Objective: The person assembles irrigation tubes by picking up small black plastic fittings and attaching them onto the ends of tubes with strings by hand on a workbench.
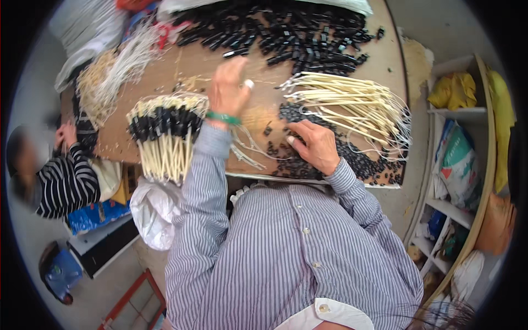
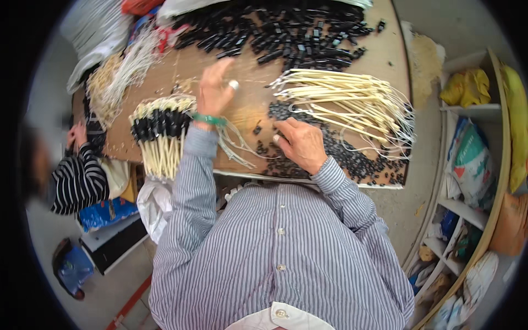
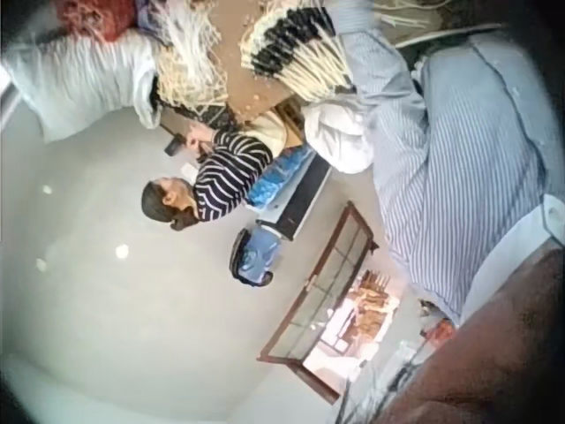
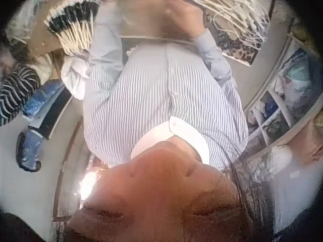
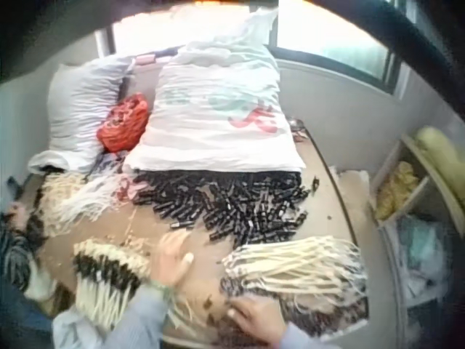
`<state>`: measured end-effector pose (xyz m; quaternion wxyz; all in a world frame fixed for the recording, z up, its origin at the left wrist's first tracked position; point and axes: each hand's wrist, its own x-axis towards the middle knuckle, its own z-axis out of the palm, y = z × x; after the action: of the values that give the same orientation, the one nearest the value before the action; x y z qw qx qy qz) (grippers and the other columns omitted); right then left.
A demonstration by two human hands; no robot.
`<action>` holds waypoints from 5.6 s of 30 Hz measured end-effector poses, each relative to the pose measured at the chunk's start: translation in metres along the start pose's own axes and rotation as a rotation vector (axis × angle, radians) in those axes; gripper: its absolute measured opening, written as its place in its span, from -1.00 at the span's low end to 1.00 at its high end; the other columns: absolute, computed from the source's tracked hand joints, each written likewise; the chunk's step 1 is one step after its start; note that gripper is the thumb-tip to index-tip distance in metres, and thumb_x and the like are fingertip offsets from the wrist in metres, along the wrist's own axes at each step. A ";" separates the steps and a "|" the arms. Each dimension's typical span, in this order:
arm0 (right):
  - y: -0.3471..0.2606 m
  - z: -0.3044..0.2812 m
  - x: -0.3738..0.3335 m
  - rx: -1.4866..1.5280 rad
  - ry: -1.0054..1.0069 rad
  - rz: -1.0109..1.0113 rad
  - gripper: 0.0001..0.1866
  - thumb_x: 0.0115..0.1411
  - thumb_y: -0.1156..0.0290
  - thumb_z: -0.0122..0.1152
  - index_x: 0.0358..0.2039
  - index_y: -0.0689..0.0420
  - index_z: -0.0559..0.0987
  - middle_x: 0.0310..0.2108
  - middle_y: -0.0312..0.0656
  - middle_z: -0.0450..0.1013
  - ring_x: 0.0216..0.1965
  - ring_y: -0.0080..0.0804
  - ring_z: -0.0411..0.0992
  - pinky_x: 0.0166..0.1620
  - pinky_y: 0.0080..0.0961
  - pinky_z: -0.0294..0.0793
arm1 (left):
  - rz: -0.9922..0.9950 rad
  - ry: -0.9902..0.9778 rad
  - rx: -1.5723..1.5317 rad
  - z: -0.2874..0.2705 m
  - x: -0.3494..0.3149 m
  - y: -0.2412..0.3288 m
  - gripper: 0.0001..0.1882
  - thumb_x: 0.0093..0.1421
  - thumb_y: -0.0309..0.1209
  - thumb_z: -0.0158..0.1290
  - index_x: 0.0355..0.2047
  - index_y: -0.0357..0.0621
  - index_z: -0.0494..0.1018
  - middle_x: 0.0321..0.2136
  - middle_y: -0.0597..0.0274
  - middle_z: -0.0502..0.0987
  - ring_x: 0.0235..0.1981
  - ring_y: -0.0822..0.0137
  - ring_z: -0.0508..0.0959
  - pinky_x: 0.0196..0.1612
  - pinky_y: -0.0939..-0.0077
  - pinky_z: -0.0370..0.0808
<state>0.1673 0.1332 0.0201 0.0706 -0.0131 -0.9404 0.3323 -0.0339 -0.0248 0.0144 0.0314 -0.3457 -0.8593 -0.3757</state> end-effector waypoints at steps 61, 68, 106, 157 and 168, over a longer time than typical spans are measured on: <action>-0.005 0.001 -0.008 -0.040 0.105 -0.089 -0.78 0.02 0.29 0.32 -0.33 0.05 0.54 -0.66 -0.24 0.46 -0.62 -0.39 0.49 -0.60 -0.49 0.41 | -0.483 -0.293 -0.774 0.021 -0.076 0.067 -0.68 0.04 -0.53 0.17 -0.14 -0.22 0.55 -0.49 0.46 0.51 -0.50 0.65 0.44 -0.44 0.74 0.39; -0.001 -0.009 -0.005 -0.120 0.246 -0.120 -0.82 -0.01 0.51 0.26 -0.32 0.10 0.58 -0.54 -0.25 0.51 -0.65 -0.38 0.47 -0.55 -0.50 0.45 | -0.525 -0.305 -0.479 0.007 -0.072 0.056 -0.69 0.03 -0.46 0.18 -0.17 -0.23 0.53 -0.52 0.37 0.52 -0.50 0.59 0.43 -0.44 0.62 0.40; 0.001 0.007 -0.001 0.106 0.012 -0.027 -0.84 0.13 0.51 0.15 -0.25 0.20 0.52 -0.52 -0.03 0.49 -0.54 -0.10 0.51 -0.49 -0.33 0.47 | -0.119 -0.352 -0.393 0.019 -0.080 0.072 -0.55 -0.06 -0.56 0.12 -0.09 -0.15 0.41 -0.30 0.09 0.54 -0.22 0.16 0.58 -0.12 0.37 0.51; 0.020 0.046 -0.008 0.857 0.079 0.440 -0.83 0.12 0.52 0.06 -0.31 0.24 0.59 -0.61 -0.33 0.46 -0.59 -0.68 0.35 -0.52 -0.65 0.30 | -0.092 -0.072 -0.474 0.035 -0.091 0.086 -0.61 -0.11 -0.72 0.16 -0.22 -0.16 0.56 -0.36 0.26 0.58 -0.34 0.43 0.58 -0.29 0.60 0.55; 0.002 0.026 -0.008 1.084 0.082 0.457 -0.85 0.21 0.51 0.09 -0.28 0.32 0.56 -0.56 -0.46 0.43 -0.57 -0.84 0.25 -0.55 -0.76 0.18 | -0.268 0.013 -0.422 0.032 -0.092 0.087 -0.60 -0.12 -0.65 0.15 -0.19 -0.16 0.55 -0.41 0.17 0.56 -0.34 0.24 0.57 -0.27 0.43 0.53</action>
<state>0.1715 0.1176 -0.0023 0.0301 -0.1903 -0.6061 0.7717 0.0967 -0.0141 0.0167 -0.0859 -0.2252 -0.7998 -0.5497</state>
